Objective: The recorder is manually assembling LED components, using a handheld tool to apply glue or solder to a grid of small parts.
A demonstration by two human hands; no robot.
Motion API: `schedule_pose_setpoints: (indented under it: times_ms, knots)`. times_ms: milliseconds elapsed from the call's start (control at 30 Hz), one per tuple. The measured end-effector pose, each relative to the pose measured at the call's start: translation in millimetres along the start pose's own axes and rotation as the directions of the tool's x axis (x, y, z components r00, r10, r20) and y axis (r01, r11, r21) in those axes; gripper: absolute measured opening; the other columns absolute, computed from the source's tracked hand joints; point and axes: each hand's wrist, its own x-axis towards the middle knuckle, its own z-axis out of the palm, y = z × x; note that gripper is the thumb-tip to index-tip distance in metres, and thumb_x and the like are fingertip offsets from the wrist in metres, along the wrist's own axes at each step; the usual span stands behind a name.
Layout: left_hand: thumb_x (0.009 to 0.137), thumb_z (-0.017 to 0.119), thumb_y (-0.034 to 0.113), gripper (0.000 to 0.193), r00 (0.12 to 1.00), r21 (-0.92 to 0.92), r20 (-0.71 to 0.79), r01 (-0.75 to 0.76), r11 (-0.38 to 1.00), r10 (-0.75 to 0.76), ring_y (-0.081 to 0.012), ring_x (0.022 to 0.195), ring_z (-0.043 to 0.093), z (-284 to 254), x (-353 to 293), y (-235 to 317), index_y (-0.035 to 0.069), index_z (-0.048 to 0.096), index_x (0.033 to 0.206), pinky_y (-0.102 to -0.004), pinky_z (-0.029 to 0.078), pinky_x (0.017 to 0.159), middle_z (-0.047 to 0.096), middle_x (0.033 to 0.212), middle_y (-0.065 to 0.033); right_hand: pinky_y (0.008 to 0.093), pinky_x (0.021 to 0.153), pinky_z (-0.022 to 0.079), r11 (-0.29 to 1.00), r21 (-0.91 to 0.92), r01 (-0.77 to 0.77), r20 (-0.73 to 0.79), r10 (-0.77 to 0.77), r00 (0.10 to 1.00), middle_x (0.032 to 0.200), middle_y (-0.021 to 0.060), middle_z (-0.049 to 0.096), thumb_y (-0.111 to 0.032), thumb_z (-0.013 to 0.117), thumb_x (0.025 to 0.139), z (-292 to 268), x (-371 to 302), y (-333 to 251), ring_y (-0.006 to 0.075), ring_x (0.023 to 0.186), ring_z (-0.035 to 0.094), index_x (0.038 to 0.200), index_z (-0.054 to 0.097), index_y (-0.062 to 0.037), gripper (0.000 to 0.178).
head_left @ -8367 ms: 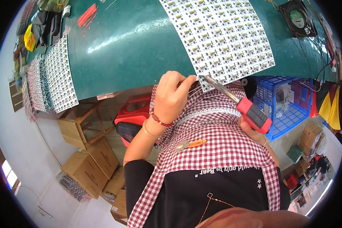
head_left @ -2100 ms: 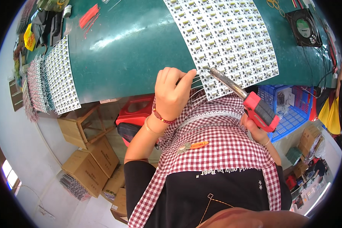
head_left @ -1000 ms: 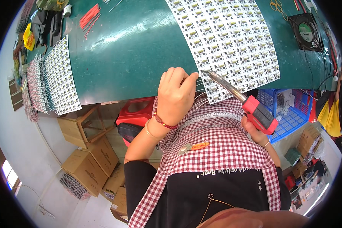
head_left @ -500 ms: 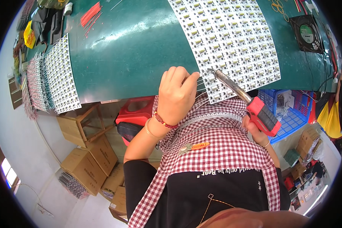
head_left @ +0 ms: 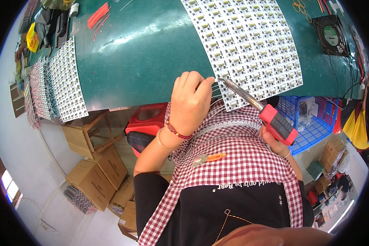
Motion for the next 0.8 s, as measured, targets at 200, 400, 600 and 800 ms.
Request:
schedule_pose_setpoints:
  times_ms: [200,400,600,800]
  knots:
    - [0.071,0.070,-0.007,0.018,1.000,0.000,0.017,-0.004,1.000,0.004,-0.0226,0.069,0.052,0.5,0.3,-1.1,0.003,0.067,0.087,-0.0344,0.043,0.060,0.050,0.074,-0.0059,0.0330,0.058,0.048,0.997,0.029,-0.071,-0.017,0.071,0.997,0.080,0.0082,0.062,-0.011,0.072,0.074,2.9,1.1,-6.1,0.0229,0.065,0.061,0.088,0.066,-0.0033,0.017]
    - [0.072,0.070,-0.006,0.018,1.000,-0.002,0.021,0.001,1.000,-0.001,-0.0228,0.069,0.053,-0.9,1.3,0.7,0.003,0.067,0.087,-0.0344,0.044,0.060,0.050,0.074,-0.0060,0.0328,0.062,0.048,0.998,0.012,-0.061,-0.040,0.061,0.997,0.081,0.0085,0.063,-0.012,0.071,0.077,-3.1,-10.4,-1.1,0.0226,0.069,0.062,0.093,0.066,-0.0032,0.018]
    - [0.072,0.070,-0.006,0.017,1.000,-0.003,0.026,0.003,1.000,-0.002,-0.0230,0.070,0.053,-1.3,1.5,0.8,0.002,0.067,0.087,-0.0345,0.044,0.061,0.051,0.074,-0.0062,0.0324,0.070,0.049,0.977,0.200,-0.068,0.025,0.064,0.998,0.083,0.0058,0.061,-0.018,0.064,0.092,-3.9,-6.9,-14.3,0.0171,0.077,0.059,0.100,0.062,-0.0004,0.019]
    - [0.073,0.070,-0.005,0.016,1.000,-0.005,0.026,0.009,1.000,-0.009,-0.0232,0.070,0.054,-2.1,1.8,1.4,0.002,0.067,0.087,-0.0344,0.045,0.061,0.051,0.075,-0.0064,0.0329,0.071,0.049,0.944,0.329,-0.020,0.049,0.005,0.999,0.082,0.0037,0.058,-0.019,0.062,0.093,4.5,4.5,-27.0,0.0152,0.075,0.056,0.095,0.060,-0.0015,0.018]
